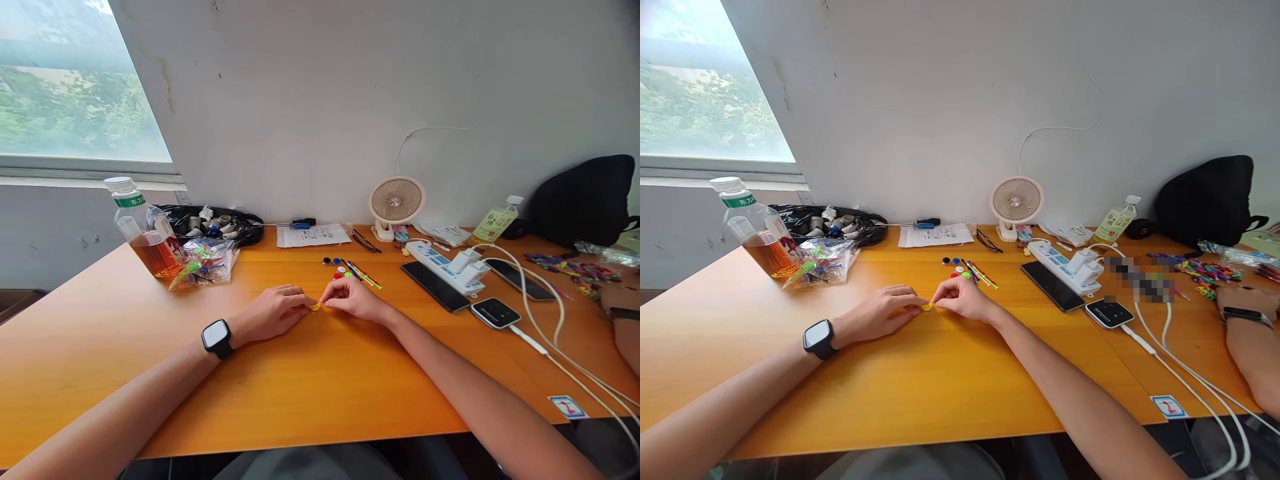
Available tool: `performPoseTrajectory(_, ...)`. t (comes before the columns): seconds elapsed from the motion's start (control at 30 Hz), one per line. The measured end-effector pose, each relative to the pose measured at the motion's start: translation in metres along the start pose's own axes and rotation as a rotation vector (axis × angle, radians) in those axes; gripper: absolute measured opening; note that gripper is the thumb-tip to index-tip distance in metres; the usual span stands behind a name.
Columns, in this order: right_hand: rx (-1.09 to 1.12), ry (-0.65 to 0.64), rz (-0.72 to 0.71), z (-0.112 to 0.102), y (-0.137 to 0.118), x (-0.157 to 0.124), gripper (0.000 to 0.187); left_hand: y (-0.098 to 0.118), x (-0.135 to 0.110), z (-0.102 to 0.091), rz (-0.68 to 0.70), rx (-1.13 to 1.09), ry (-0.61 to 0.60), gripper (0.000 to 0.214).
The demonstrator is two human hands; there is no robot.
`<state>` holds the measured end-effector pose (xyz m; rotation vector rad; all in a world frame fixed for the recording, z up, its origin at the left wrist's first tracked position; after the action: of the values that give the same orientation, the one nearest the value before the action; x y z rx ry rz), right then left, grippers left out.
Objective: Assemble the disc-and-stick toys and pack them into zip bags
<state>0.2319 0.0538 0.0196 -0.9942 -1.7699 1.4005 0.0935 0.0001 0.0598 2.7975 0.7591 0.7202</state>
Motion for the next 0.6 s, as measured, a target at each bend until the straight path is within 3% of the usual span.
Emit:
performPoseTrajectory(0.43, -0.091, -0.005, -0.026, 0.0013, -0.0009, 0.0017, 0.01, 0.0034, 0.0006, 0.0007, 0.028, 0.02, -0.018, 0.029)
performPoseTrajectory(0.6, -0.099, 0.004, -0.031, 0.0012, -0.0011, 0.0013, 0.01, -0.006, -0.0009, 0.0009, -0.022, 0.008, 0.017, 0.032)
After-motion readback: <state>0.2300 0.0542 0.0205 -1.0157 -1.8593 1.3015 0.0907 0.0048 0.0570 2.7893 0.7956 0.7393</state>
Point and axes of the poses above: each hand's wrist, its own x-axis towards the middle knuckle, its own z-axis out of the palm, y = z × x, the point moved 10 cm from there along x, towards the middle knuckle, and after that the axes turned 5 degrees about x, right-handed, at the moved point
